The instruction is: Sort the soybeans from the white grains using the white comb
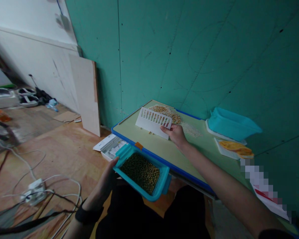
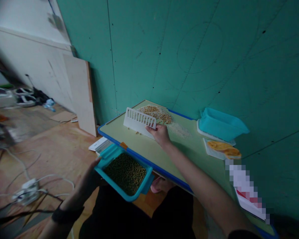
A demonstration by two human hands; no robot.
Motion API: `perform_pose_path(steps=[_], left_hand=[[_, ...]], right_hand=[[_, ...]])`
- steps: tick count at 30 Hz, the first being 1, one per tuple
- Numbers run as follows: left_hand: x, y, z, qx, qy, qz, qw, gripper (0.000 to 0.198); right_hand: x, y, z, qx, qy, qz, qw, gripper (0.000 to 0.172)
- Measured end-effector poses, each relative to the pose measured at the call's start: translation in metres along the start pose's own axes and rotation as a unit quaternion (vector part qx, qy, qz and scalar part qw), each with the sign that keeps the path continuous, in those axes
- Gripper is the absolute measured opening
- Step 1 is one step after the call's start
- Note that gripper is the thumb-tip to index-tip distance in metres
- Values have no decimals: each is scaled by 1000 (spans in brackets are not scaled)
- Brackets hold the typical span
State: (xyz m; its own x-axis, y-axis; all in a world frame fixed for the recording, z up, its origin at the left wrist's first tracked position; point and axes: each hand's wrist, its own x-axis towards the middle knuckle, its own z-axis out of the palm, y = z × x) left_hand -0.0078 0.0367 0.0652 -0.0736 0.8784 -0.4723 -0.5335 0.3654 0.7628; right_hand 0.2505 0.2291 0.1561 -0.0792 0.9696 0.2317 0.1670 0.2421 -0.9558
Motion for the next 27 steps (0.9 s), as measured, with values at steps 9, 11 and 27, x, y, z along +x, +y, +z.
perform_pose_path(steps=[9, 11, 27], left_hand=[[16, 12, -21, 23, 20, 34, 999, 91], [17, 15, -20, 33, 11, 22, 999, 88], [9, 16, -14, 66, -33, 6, 997, 82]], right_hand=[[-42, -15, -6, -3, -36, -22, 999, 43], [-51, -18, -7, -12, -26, -38, 999, 40], [-159, -47, -57, -285, 157, -141, 935, 31]])
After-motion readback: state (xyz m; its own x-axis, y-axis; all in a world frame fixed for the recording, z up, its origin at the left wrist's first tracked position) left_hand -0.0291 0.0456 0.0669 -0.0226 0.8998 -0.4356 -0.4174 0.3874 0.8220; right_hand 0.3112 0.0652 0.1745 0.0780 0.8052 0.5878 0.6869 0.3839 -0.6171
